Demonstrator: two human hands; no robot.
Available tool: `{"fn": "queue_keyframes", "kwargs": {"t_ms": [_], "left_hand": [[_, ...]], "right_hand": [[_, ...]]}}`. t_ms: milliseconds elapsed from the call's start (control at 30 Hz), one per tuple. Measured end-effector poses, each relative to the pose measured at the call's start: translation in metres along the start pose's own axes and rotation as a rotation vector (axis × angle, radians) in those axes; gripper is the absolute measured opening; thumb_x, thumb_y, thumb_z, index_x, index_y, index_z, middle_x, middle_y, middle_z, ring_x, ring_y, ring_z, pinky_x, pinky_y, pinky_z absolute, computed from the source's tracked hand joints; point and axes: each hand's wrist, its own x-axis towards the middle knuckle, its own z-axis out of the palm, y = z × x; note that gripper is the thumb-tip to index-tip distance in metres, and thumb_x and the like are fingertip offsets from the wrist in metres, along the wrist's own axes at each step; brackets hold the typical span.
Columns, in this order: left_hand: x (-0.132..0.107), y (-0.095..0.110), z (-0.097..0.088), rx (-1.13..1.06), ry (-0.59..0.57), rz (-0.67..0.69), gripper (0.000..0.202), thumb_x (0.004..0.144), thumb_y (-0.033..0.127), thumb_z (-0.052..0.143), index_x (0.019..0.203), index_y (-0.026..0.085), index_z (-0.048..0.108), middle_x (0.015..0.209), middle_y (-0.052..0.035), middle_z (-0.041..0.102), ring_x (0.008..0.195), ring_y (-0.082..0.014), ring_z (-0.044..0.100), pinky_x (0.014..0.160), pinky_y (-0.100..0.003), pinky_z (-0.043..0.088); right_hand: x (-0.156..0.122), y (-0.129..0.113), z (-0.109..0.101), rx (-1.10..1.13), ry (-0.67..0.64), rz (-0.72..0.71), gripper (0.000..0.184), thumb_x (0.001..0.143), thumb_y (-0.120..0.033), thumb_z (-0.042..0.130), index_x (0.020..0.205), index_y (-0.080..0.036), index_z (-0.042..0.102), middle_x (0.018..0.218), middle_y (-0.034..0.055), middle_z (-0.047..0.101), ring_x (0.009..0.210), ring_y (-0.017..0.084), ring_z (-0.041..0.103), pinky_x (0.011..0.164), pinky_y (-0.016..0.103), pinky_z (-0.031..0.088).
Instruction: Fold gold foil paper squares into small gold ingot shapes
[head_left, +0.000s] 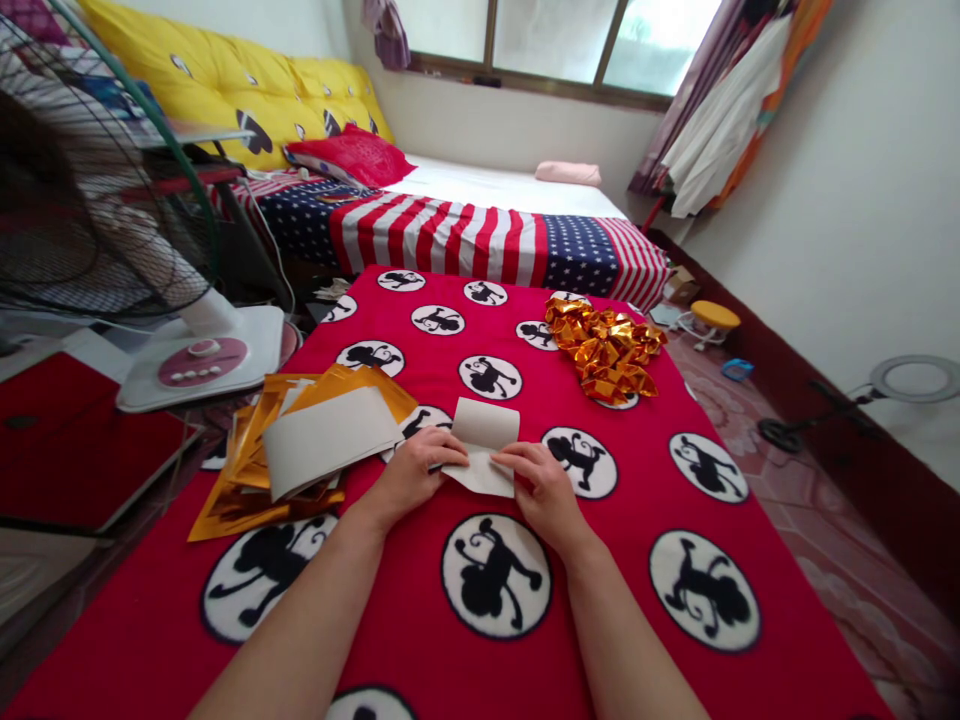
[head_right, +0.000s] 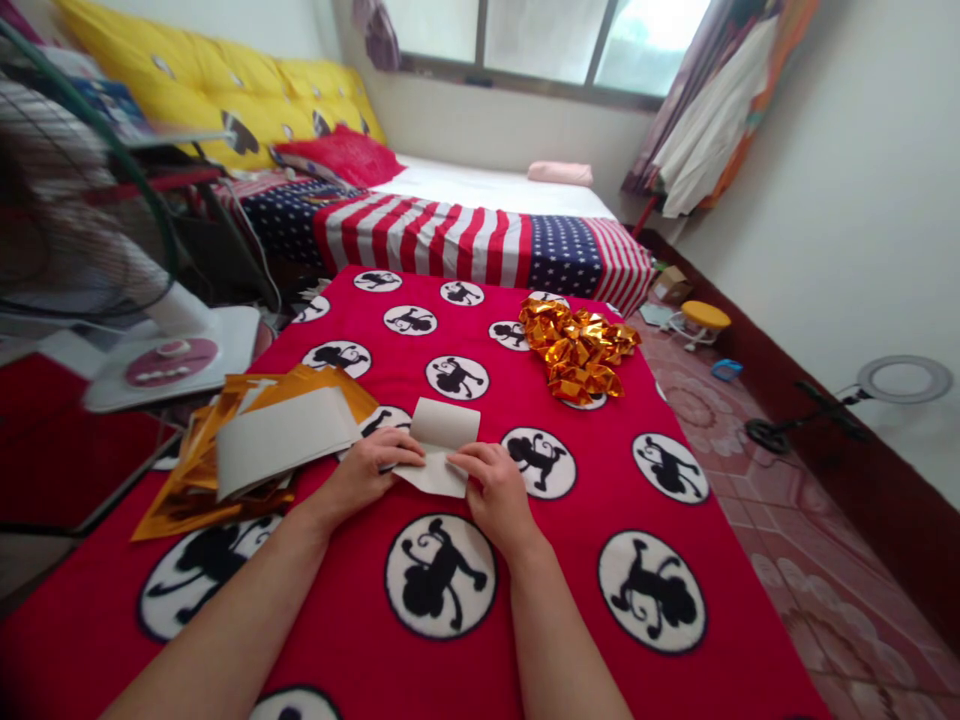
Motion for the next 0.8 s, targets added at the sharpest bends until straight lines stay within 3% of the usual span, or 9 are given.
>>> {"fn": "queue_keyframes", "kwargs": {"t_ms": [200, 400, 667, 800], "left_hand": [[0.002, 0.003, 0.001, 0.008, 0.009, -0.020, 0.015, 0.084, 0.017, 0.062, 0.086, 0.023, 0.076, 0.096, -0.0056, 0.071, 0.093, -0.0188, 0.062, 0.087, -0.034, 0.049], [0.004, 0.007, 0.000, -0.015, 0.026, -0.093, 0.015, 0.089, 0.024, 0.058, 0.086, 0.021, 0.073, 0.093, -0.0053, 0.071, 0.091, -0.0182, 0.063, 0.086, -0.033, 0.048], [0.004, 0.004, 0.009, 0.092, 0.202, -0.288, 0.012, 0.075, 0.026, 0.072, 0.069, 0.018, 0.066, 0.092, -0.0047, 0.065, 0.086, -0.0182, 0.062, 0.079, -0.032, 0.049], [0.004, 0.000, 0.013, 0.124, 0.221, -0.319, 0.016, 0.072, 0.025, 0.075, 0.065, 0.017, 0.063, 0.091, -0.0038, 0.064, 0.084, -0.0179, 0.061, 0.078, -0.032, 0.049]], "right_hand": [[0.003, -0.004, 0.002, -0.053, 0.011, 0.054, 0.017, 0.088, -0.020, 0.059, 0.091, -0.027, 0.074, 0.099, 0.0043, 0.067, 0.094, 0.021, 0.058, 0.085, 0.036, 0.046], [0.005, -0.010, 0.011, -0.033, 0.143, 0.191, 0.018, 0.091, -0.025, 0.055, 0.080, -0.024, 0.070, 0.094, 0.0036, 0.067, 0.087, 0.020, 0.058, 0.081, 0.034, 0.044], [0.005, -0.020, 0.022, -0.305, 0.243, 0.361, 0.012, 0.079, -0.024, 0.064, 0.070, -0.021, 0.056, 0.079, 0.0030, 0.060, 0.080, 0.020, 0.053, 0.075, 0.033, 0.038], [0.004, -0.023, 0.021, -0.316, 0.243, 0.403, 0.013, 0.080, -0.022, 0.063, 0.070, -0.021, 0.055, 0.080, 0.0027, 0.060, 0.080, 0.020, 0.053, 0.075, 0.032, 0.037]]}}
